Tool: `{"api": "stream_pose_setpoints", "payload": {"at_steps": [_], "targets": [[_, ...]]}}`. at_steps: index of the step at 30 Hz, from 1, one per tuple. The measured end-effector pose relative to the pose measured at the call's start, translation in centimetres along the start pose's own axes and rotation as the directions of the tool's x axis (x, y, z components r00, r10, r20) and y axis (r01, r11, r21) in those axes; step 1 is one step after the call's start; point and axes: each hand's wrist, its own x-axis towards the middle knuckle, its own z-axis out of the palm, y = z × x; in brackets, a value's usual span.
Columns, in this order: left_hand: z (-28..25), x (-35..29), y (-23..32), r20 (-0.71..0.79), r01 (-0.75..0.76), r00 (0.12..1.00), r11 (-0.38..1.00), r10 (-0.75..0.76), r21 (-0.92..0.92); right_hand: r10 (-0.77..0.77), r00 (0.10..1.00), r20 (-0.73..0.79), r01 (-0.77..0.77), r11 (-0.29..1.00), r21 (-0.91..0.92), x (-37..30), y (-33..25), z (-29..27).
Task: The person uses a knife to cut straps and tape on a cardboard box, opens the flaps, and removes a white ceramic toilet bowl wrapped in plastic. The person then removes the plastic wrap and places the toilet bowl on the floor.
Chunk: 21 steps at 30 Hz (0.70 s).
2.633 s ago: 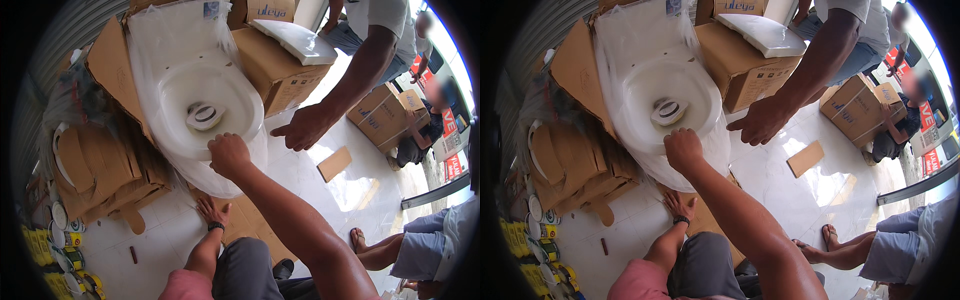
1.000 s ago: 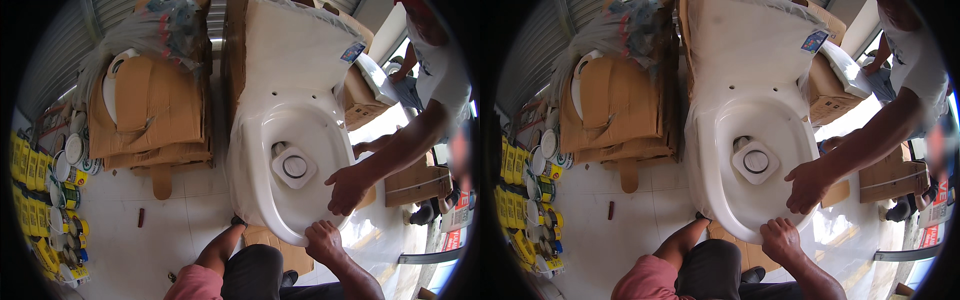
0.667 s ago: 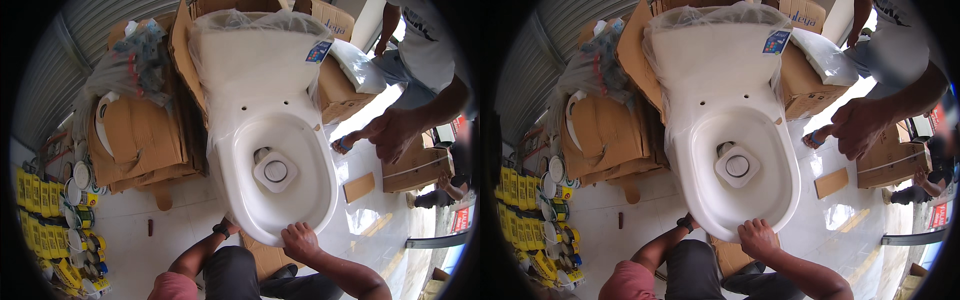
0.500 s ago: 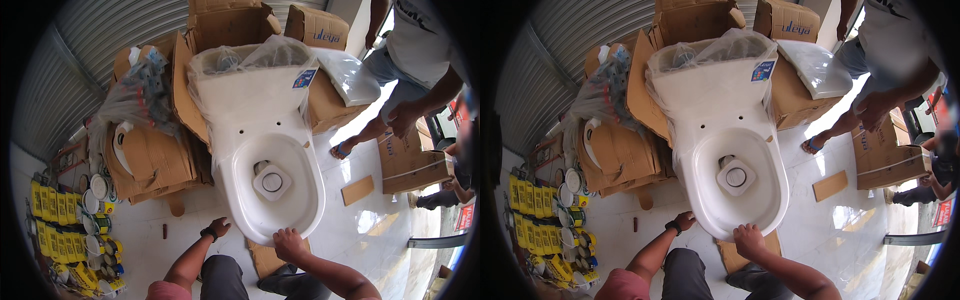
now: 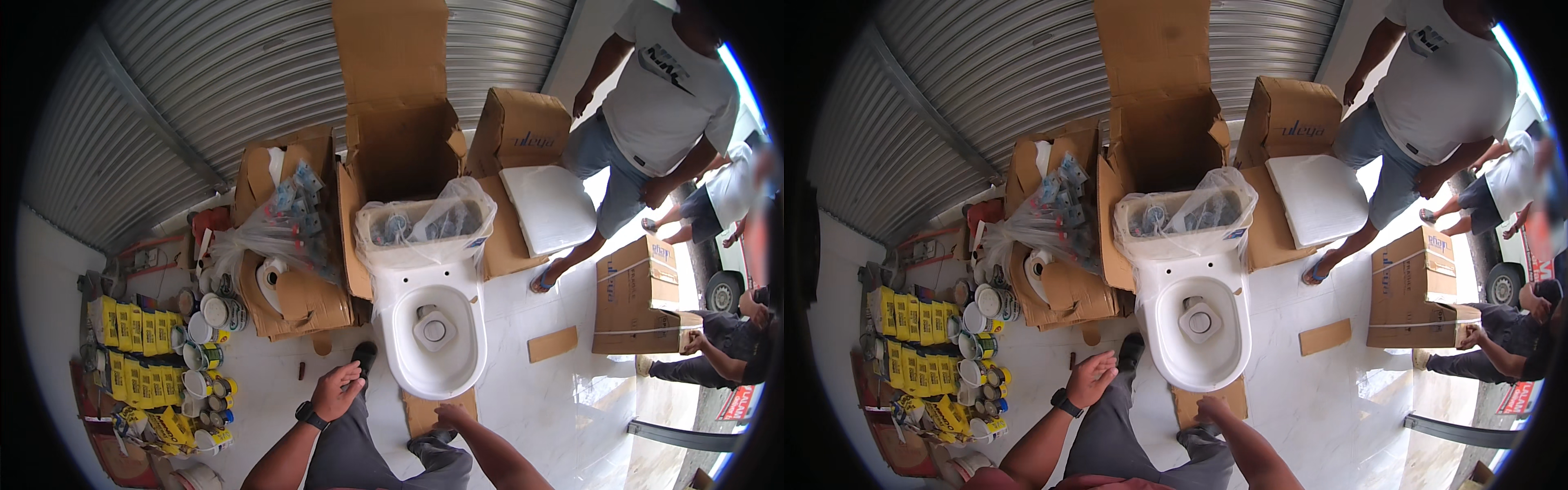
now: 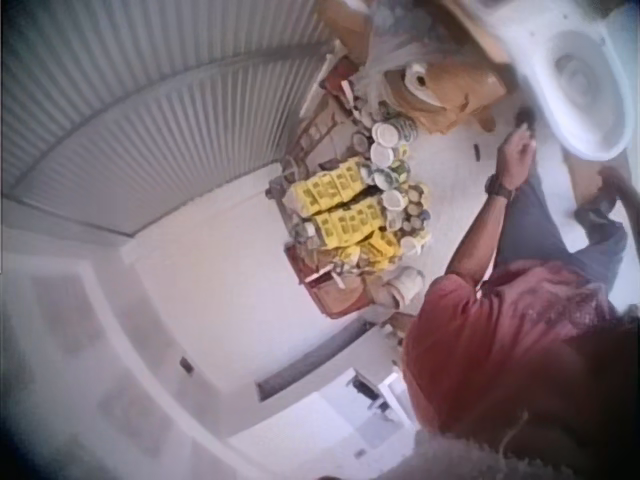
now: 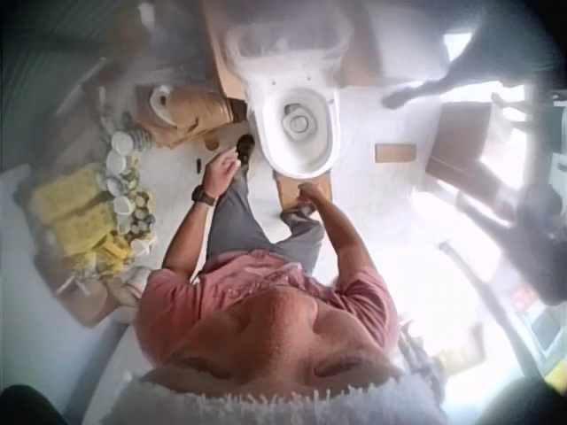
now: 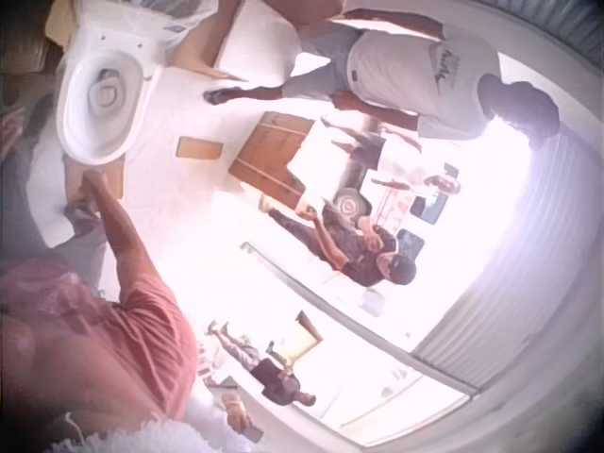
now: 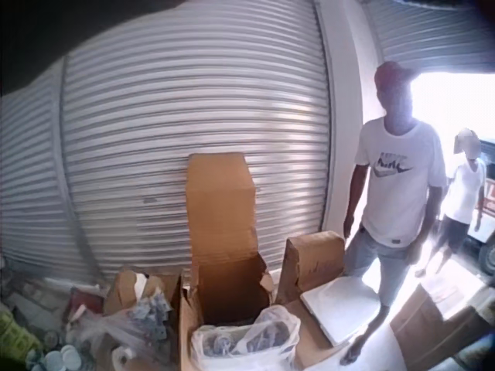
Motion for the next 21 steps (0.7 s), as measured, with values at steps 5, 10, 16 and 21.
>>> {"api": "stream_pose_setpoints", "payload": {"at_steps": [5, 10, 16, 21], "targets": [[-6.2, 10.6, 5.4, -0.103, -0.160, 0.981, 0.987, 0.162, 0.029, 0.271, 0.951, -0.147, -0.144, 0.811, 0.566, -5.3, 4.6, -2.7], [-9.6, 26.1, 5.8, -0.186, -0.328, 0.921, 0.939, 0.341, 0.098, 0.865, 0.502, 0.000, -0.210, 0.122, 0.970, -11.0, 5.3, -6.2], [-9.0, 35.9, 6.6, -0.013, -0.328, 0.944, 0.940, 0.330, 0.094, 0.786, 0.616, 0.057, -0.221, 0.103, 0.970, -7.4, -1.6, -13.8], [-8.9, 41.3, 7.5, 0.136, -0.339, 0.936, 0.935, 0.325, 0.100, 0.626, 0.753, -0.204, -0.092, 0.407, 0.909, -2.6, -8.3, -25.7]]}}
